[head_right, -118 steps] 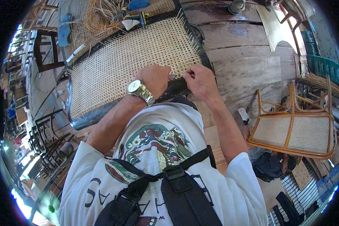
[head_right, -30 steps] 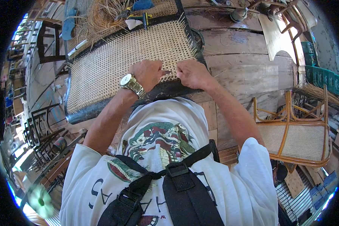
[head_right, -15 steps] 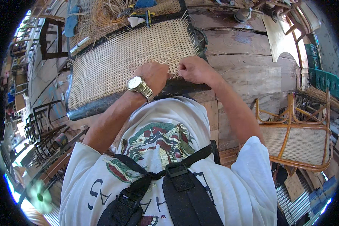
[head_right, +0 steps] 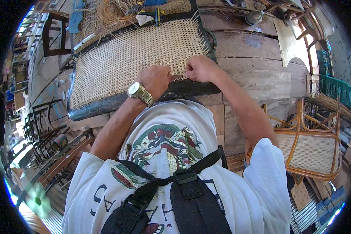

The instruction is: Repairing a rattan chair seat by weaving new rattan strips through the frame.

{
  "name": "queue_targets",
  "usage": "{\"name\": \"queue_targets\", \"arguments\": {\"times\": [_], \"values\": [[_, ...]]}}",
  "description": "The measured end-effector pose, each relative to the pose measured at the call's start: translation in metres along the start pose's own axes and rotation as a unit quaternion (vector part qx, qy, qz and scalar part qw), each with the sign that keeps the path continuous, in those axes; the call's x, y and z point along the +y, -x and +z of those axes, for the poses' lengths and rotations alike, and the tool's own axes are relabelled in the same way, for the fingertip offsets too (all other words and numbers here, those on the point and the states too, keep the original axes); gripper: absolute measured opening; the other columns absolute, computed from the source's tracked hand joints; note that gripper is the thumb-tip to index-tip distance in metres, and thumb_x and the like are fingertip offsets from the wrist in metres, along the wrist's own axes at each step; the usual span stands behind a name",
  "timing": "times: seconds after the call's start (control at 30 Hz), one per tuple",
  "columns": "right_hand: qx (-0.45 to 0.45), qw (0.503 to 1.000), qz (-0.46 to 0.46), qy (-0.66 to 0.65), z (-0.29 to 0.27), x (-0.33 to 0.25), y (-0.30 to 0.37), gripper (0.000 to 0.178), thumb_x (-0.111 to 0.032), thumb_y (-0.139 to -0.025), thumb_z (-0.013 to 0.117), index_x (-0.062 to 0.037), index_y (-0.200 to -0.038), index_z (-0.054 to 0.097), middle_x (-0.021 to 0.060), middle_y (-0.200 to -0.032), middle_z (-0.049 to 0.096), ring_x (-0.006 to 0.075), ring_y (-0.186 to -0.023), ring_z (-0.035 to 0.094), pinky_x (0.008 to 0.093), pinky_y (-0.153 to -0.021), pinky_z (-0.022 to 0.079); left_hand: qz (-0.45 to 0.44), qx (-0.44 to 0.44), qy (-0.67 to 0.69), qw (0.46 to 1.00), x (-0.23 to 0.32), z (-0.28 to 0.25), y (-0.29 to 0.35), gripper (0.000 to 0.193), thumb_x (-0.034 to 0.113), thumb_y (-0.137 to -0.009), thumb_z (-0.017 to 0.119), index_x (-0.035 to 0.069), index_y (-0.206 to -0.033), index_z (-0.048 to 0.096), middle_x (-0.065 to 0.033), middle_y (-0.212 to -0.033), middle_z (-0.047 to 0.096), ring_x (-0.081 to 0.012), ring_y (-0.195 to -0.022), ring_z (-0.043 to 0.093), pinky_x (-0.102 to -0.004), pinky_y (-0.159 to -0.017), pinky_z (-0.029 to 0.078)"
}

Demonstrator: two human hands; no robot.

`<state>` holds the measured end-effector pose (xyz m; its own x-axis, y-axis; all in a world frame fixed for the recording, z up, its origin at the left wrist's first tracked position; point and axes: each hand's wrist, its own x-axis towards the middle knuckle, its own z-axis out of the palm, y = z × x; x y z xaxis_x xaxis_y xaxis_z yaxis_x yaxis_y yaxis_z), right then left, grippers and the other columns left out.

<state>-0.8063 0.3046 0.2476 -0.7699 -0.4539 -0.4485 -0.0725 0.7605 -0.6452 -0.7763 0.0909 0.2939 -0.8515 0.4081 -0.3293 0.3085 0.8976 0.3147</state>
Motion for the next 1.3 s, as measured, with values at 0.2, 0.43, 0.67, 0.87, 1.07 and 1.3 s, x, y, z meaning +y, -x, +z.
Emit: {"name": "queue_targets", "arguments": {"times": [0.2,0.43,0.67,0.87,1.07,1.3], "values": [[-0.095,0.993,0.029,-0.070,-0.018,-0.001,-0.001,0.018,-0.020,-0.077,0.071,-0.0020,-0.080,0.069,0.0117,-0.067,0.067,0.0196,-0.061,0.063,0.0363,-0.059,0.050,0.005,-0.022,-0.020,1.000,0.011,-0.010,-0.002,0.021,0.020,-0.090,0.058,0.005,-0.091,0.073,-0.0186,-0.084,0.072,-0.0341,-0.080,0.072,-0.0455,-0.068,0.058],[-0.083,0.996,-0.027,-0.032,-0.019,0.003,0.000,0.017,-0.019,-0.077,0.067,-0.0025,-0.081,0.070,0.0160,-0.075,0.069,0.0257,-0.068,0.065,0.0385,-0.064,0.051,0.058,-0.082,-0.138,0.985,0.036,-0.029,-0.023,0.021,0.016,-0.087,0.060,0.006,-0.094,0.077,-0.0157,-0.090,0.074,-0.0305,-0.083,0.074,-0.0420,-0.066,0.060],[0.056,0.995,-0.076,0.037,0.005,0.013,0.007,0.018,-0.019,-0.081,0.067,-0.0026,-0.086,0.065,0.0168,-0.081,0.067,0.0325,-0.076,0.065,0.0413,-0.069,0.051,0.081,-0.090,-0.121,0.985,0.023,-0.027,-0.034,0.021,0.019,-0.087,0.061,0.006,-0.093,0.076,-0.0170,-0.092,0.073,-0.0314,-0.087,0.073,-0.0424,-0.072,0.059],[0.013,0.999,-0.022,0.047,0.007,-0.011,0.003,0.018,-0.021,-0.081,0.065,-0.0049,-0.088,0.068,0.0185,-0.088,0.068,0.0367,-0.085,0.066,0.0446,-0.075,0.052,0.035,-0.128,-0.097,0.986,0.015,-0.015,-0.036,0.033,0.040,-0.091,0.064,0.009,-0.096,0.072,-0.0181,-0.089,0.071,-0.0357,-0.089,0.070,-0.0476,-0.075,0.055],[-0.011,0.999,-0.034,0.008,-0.002,-0.004,0.003,0.019,-0.021,-0.081,0.063,-0.0029,-0.081,0.068,0.0195,-0.085,0.069,0.0363,-0.082,0.067,0.0450,-0.074,0.052,0.032,-0.089,-0.090,0.991,0.008,-0.018,-0.034,0.031,0.037,-0.089,0.067,0.008,-0.094,0.075,-0.0184,-0.089,0.072,-0.0344,-0.086,0.072,-0.0458,-0.074,0.057],[0.093,0.995,0.046,-0.014,0.008,-0.015,0.022,0.019,-0.022,-0.079,0.064,-0.0031,-0.077,0.067,0.0178,-0.078,0.068,0.0358,-0.076,0.067,0.0439,-0.070,0.052,-0.035,-0.011,0.155,0.987,-0.024,-0.013,0.004,0.038,0.037,-0.075,0.080,0.005,-0.085,0.063,-0.0154,-0.080,0.066,-0.0349,-0.078,0.064,-0.0443,-0.067,0.049]]}}
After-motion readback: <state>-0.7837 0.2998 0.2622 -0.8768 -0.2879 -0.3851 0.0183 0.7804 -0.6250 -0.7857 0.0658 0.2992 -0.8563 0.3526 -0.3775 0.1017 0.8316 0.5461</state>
